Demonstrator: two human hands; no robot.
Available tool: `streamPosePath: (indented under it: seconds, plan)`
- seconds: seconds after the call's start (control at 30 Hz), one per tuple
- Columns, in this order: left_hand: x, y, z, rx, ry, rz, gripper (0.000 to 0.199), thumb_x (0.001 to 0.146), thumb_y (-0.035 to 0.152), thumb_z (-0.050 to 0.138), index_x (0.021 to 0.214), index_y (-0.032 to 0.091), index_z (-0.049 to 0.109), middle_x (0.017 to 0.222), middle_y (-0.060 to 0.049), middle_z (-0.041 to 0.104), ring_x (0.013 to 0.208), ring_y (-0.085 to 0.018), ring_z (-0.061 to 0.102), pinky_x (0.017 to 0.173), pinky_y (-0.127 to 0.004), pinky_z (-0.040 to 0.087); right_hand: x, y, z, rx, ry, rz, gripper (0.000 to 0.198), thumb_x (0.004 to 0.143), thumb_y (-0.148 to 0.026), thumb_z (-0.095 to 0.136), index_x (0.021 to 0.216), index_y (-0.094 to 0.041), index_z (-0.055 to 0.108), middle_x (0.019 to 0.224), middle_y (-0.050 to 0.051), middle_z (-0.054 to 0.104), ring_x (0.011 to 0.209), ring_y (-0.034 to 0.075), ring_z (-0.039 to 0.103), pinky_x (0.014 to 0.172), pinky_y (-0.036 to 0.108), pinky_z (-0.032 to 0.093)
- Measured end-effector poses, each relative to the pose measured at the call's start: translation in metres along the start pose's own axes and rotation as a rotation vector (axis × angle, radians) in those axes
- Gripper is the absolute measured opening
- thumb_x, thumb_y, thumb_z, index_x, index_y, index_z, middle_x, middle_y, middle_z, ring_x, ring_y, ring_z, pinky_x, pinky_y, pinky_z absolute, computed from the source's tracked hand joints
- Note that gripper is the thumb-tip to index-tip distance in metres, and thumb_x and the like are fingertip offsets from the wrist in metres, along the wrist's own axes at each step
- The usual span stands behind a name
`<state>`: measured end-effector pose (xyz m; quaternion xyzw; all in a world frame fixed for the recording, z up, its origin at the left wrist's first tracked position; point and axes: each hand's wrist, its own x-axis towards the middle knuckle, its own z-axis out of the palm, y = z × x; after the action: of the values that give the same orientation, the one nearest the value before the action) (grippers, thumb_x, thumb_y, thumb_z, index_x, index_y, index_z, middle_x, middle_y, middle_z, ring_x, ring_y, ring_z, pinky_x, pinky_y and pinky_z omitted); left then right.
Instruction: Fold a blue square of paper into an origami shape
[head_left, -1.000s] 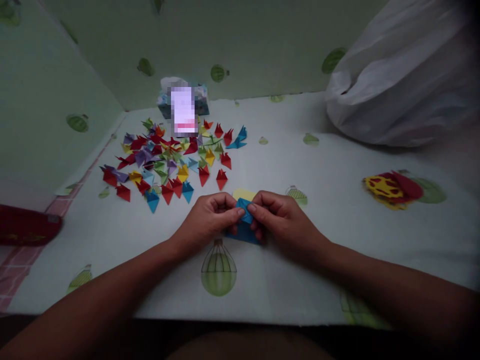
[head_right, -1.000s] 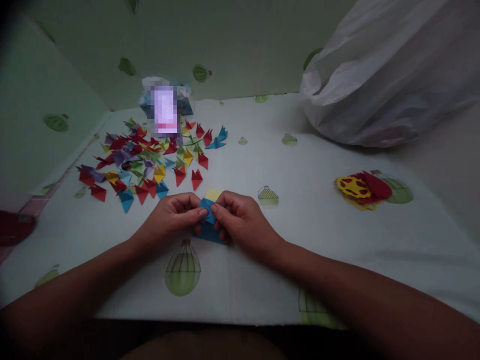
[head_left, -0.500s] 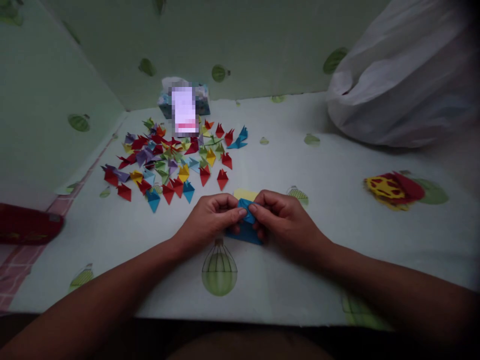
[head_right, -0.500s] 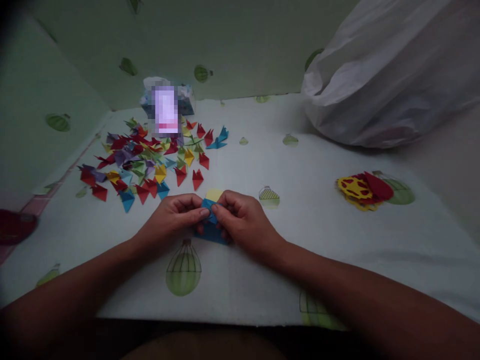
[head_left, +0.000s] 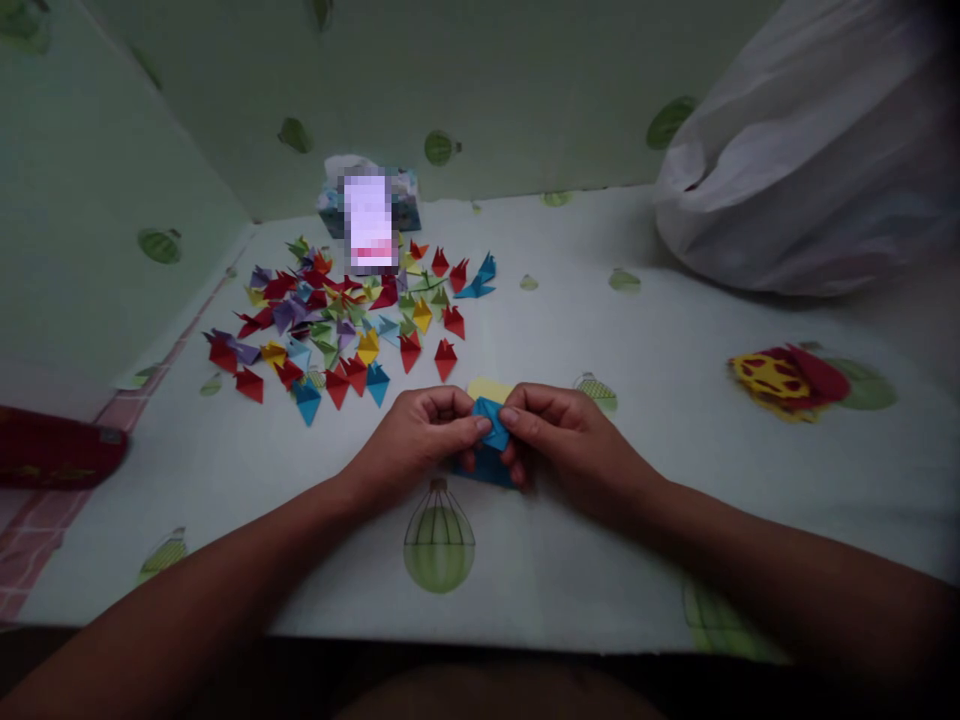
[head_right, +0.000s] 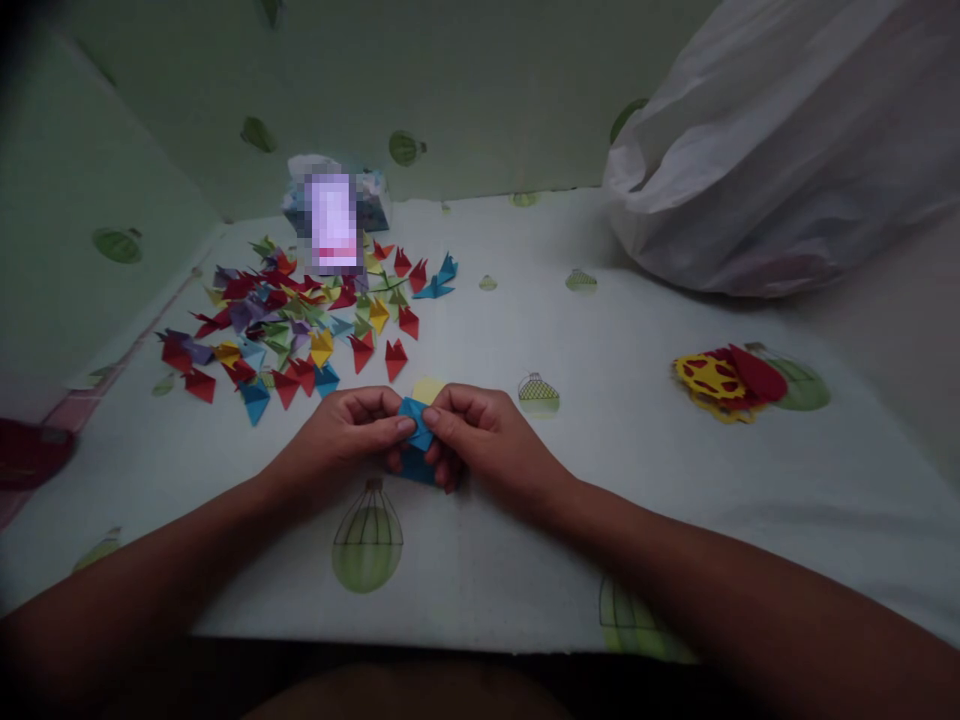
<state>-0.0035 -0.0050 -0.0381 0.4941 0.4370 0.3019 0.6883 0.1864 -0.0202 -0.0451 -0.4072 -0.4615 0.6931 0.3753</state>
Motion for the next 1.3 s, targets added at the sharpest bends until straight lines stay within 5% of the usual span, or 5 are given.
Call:
streamPosePath:
  seconds: [0.83, 1.3]
  plan:
    - [-0.0005, -0.0018, 0.0033, 0.000, 0.026, 0.050, 0.022, 0.080, 0.031, 0.075, 0.075, 0.015, 0.062, 0.062, 0.003, 0.062, 0.055, -0.008, 0.055, 0.055, -0.020, 0.042, -0.0007, -0.0045, 0.0030, -0.202, 0.066, -0.057, 0.037, 0.083, -0.044, 0.074, 0.067, -0.019, 0.052, 0.056, -0.005, 0.057, 0.045, 0.008, 0.051, 0.044, 0.021, 0.041]
    - [-0.0032, -0.0036, 0.0053, 0.024, 0.048, 0.129, 0.024, 0.085, 0.032, 0.072, 0.073, 0.015, 0.060, 0.064, 0.003, 0.061, 0.055, -0.007, 0.054, 0.054, -0.018, 0.043, 0.0003, -0.0018, 0.0012, -0.121, -0.013, 0.001, 0.032, 0.084, -0.040, 0.072, 0.069, -0.018, 0.054, 0.057, -0.004, 0.059, 0.044, 0.007, 0.054, 0.043, 0.020, 0.042]
